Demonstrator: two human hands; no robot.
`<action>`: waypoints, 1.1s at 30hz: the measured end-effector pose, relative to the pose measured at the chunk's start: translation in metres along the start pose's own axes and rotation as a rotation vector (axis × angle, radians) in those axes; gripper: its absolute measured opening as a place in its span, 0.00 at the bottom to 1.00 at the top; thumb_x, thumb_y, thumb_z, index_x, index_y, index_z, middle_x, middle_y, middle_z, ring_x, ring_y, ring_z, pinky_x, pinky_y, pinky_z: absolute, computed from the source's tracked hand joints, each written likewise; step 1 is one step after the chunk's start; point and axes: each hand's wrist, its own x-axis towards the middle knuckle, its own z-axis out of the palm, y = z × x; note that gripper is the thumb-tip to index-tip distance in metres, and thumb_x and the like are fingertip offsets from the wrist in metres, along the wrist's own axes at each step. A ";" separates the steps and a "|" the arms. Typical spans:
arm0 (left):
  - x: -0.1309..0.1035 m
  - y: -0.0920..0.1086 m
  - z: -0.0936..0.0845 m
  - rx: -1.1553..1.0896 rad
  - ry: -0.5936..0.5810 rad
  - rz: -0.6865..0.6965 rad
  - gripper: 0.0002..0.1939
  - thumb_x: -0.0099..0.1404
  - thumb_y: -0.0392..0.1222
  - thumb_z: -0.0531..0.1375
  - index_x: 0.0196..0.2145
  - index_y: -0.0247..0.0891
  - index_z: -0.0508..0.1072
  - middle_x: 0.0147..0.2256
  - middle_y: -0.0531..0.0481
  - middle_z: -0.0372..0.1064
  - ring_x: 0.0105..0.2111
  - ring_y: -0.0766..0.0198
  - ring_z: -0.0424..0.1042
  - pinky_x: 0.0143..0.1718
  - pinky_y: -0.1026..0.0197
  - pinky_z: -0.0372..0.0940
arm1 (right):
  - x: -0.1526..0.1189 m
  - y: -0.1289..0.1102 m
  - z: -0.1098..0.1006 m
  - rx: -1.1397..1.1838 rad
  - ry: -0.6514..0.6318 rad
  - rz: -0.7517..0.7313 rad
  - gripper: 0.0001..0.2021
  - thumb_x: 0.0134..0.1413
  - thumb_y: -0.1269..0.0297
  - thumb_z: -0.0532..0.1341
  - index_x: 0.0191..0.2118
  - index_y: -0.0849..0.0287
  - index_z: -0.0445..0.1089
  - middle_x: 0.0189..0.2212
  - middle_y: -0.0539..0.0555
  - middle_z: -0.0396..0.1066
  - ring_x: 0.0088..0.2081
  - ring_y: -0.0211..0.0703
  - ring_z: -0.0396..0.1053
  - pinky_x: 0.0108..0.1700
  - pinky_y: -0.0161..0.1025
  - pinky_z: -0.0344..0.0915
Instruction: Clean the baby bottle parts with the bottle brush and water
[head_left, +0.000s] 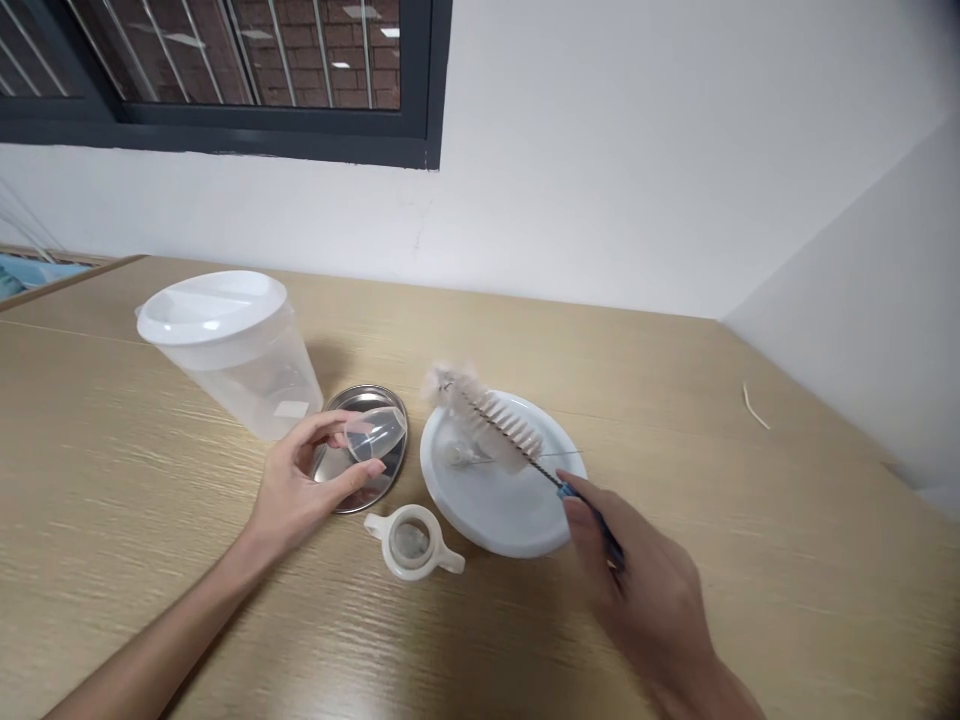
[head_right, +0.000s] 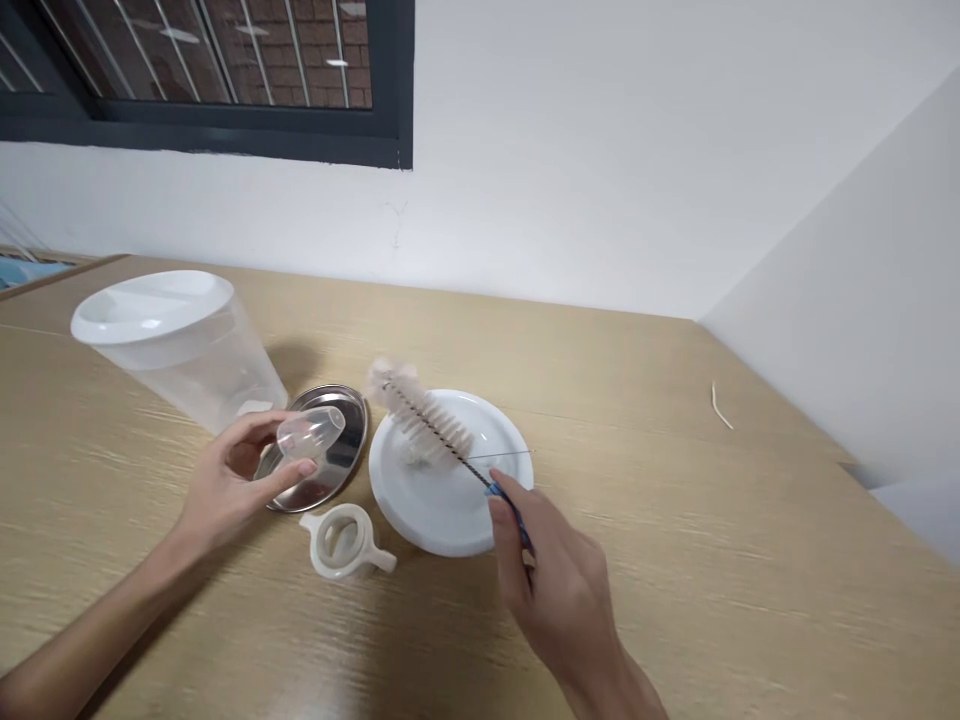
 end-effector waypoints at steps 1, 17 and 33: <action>0.000 0.000 0.000 0.011 0.014 0.002 0.25 0.53 0.48 0.76 0.47 0.41 0.79 0.45 0.44 0.79 0.44 0.53 0.75 0.48 0.50 0.68 | 0.000 0.000 -0.001 0.000 -0.009 -0.001 0.11 0.72 0.66 0.56 0.50 0.62 0.74 0.33 0.53 0.81 0.25 0.36 0.76 0.26 0.30 0.69; 0.002 -0.004 0.000 0.048 0.055 0.062 0.27 0.51 0.49 0.78 0.47 0.42 0.80 0.36 0.50 0.73 0.38 0.58 0.71 0.44 0.53 0.66 | -0.001 -0.004 -0.002 0.060 0.004 -0.083 0.11 0.71 0.70 0.57 0.53 0.63 0.72 0.34 0.55 0.80 0.28 0.36 0.76 0.29 0.30 0.70; 0.001 0.004 -0.001 0.072 0.067 0.040 0.24 0.53 0.50 0.76 0.47 0.43 0.83 0.39 0.48 0.79 0.35 0.58 0.71 0.42 0.52 0.67 | 0.000 -0.007 -0.003 0.037 0.034 -0.075 0.11 0.72 0.69 0.56 0.53 0.62 0.72 0.34 0.55 0.80 0.27 0.36 0.76 0.29 0.30 0.70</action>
